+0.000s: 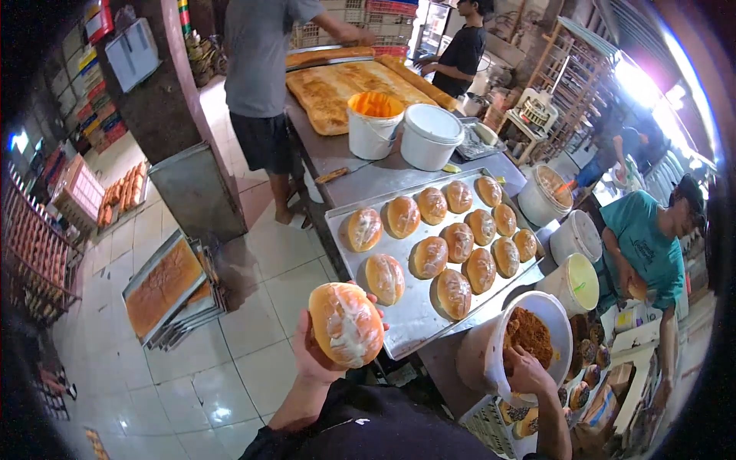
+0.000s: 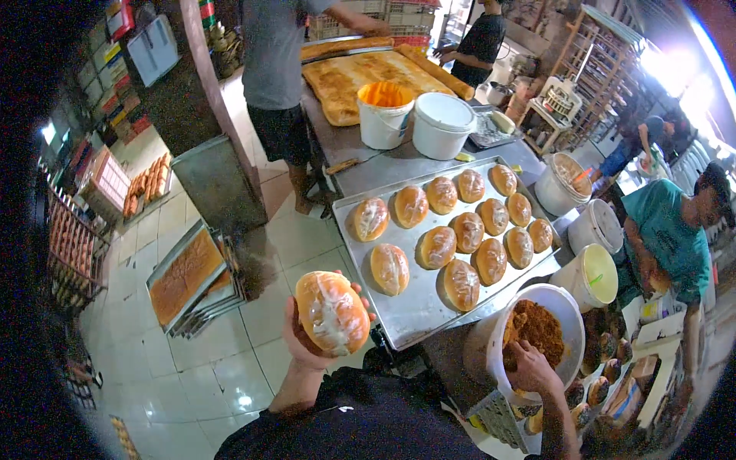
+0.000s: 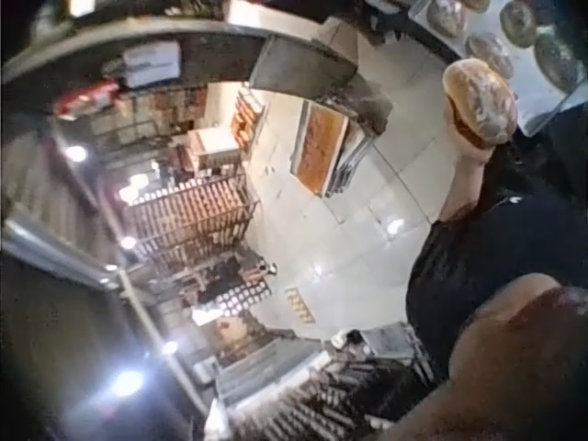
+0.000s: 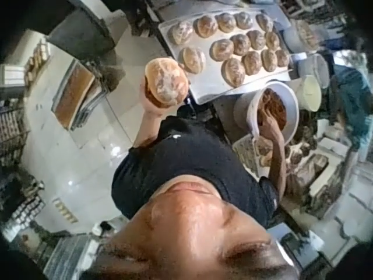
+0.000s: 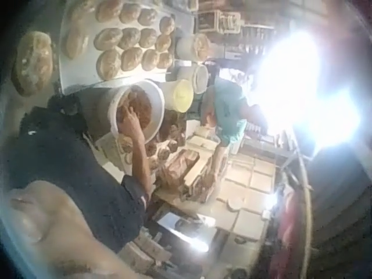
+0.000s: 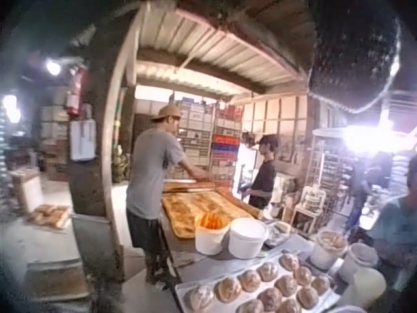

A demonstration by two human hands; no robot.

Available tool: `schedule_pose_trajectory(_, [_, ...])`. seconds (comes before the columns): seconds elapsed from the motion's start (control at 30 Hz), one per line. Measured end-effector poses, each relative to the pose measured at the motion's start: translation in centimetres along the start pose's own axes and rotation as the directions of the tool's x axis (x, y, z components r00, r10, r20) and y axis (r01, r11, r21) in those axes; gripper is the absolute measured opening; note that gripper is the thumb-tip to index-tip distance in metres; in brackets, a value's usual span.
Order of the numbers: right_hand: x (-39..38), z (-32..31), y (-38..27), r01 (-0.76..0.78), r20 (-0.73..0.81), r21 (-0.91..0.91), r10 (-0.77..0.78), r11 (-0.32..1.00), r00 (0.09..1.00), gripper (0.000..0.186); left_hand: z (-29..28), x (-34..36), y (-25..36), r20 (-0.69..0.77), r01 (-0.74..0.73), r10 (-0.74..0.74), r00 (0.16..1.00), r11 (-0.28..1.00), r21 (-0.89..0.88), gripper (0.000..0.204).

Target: Preparing bread rolls by spreading cream and coating them with meat floss.

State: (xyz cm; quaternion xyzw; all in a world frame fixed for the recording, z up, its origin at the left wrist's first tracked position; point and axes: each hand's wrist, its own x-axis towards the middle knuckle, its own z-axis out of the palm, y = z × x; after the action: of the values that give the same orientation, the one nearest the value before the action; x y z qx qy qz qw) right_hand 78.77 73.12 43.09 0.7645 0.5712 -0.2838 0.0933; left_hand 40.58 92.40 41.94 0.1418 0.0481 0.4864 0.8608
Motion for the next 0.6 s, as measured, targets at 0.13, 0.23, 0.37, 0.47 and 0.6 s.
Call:
schedule_pose_trajectory(0.13, [0.7, 1.1, 2.1, 0.169, -0.115, 0.068, -0.160, 0.983, 0.980, 0.066, -0.2, -0.6, -0.3, 0.009, 0.018, -0.018, 1.000, 1.000, 0.003, 0.081])
schedule_pose_trajectory(0.23, [-0.6, -2.2, -1.6, -0.021, 0.010, 0.185, 0.020, 0.983, 1.000, 0.050, -1.7, -1.1, -0.6, -0.001, 0.046, -0.046, 0.999, 0.998, -0.047, 0.081])
schedule_pose_trajectory(0.37, [0.0, -3.9, -3.0, 0.075, -0.046, 0.199, -0.068, 0.977, 0.997, 0.034, -2.1, -3.5, -0.8, 0.048, -0.004, 0.008, 0.999, 0.997, -0.073, 0.067])
schedule_pose_trajectory(0.47, [3.4, 0.7, 5.6, 0.064, -0.124, 0.515, 0.000, 0.855, 0.992, 0.033, -1.4, -5.3, -1.2, 0.075, 0.001, 0.008, 0.997, 0.993, -0.120, 0.067])
schedule_pose_trajectory(0.6, [4.9, 0.4, 4.2, 0.326, -0.300, 0.105, -0.283, 0.939, 0.911, 0.031, -2.3, -6.3, -3.2, 0.006, 0.001, 0.000, 1.000, 0.996, -0.095, 0.069])
